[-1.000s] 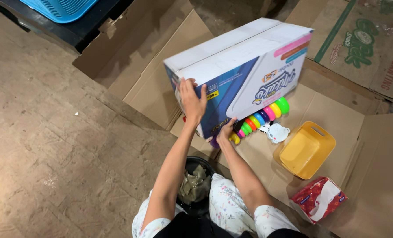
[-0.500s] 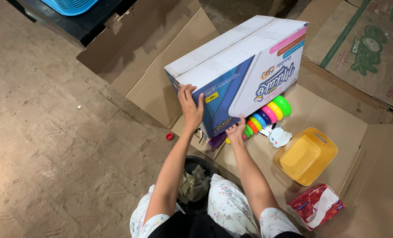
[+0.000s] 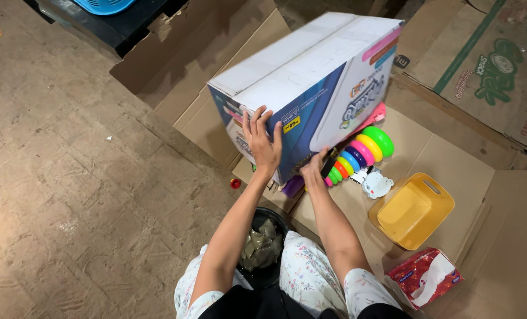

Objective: The person sits on the floor and empties a cardboard box filled with toys onto a larger cardboard sheet. They then wipe the inside of the empty box with a tissue. Afterward, they wet a cloth in a black bowl and thoroughly wipe the inside and outside of a yellow plastic tray.

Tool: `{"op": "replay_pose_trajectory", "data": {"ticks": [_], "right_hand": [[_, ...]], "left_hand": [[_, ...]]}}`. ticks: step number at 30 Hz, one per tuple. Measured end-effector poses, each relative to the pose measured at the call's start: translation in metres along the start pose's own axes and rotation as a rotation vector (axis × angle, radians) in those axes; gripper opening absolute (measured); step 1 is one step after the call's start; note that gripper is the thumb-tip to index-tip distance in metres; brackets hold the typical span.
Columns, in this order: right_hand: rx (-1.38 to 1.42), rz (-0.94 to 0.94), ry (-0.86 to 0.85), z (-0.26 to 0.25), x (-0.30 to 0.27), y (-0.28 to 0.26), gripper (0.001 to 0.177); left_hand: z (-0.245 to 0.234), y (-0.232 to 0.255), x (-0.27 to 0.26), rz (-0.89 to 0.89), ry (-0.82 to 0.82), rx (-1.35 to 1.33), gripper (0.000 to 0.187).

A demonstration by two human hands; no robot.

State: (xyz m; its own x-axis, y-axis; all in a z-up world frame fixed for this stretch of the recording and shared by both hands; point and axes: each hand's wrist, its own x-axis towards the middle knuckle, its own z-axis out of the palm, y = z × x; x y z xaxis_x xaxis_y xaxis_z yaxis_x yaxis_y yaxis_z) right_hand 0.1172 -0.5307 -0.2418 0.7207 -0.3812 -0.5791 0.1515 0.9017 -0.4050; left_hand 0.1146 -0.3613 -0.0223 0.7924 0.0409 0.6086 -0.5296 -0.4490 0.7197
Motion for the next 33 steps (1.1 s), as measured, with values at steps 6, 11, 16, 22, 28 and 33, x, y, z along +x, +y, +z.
{"op": "replay_pose_trajectory", "data": {"ticks": [6,11,16,22,28,33], "right_hand": [[-0.047,0.041,0.203,0.038,-0.027,0.001,0.095],[-0.135,0.109,0.258,0.045,-0.042,0.001,0.099],[-0.219,0.155,0.208,0.055,-0.05,-0.012,0.108],[-0.145,0.03,-0.045,0.078,-0.064,-0.035,0.101],[-0.154,0.049,0.044,0.074,-0.079,-0.074,0.099],[-0.134,-0.157,0.04,0.067,-0.078,-0.119,0.091]], "left_hand": [[-0.011,0.029,0.007,0.085,0.111,0.049,0.03],[-0.022,0.038,0.012,0.092,0.125,0.075,0.03],[-0.029,0.062,0.017,0.17,0.18,0.087,0.033],[-0.043,0.111,0.029,0.229,0.212,0.066,0.038],[-0.057,0.155,0.038,0.232,0.242,0.044,0.039],[-0.065,0.168,0.045,0.141,0.236,-0.019,0.042]]}}
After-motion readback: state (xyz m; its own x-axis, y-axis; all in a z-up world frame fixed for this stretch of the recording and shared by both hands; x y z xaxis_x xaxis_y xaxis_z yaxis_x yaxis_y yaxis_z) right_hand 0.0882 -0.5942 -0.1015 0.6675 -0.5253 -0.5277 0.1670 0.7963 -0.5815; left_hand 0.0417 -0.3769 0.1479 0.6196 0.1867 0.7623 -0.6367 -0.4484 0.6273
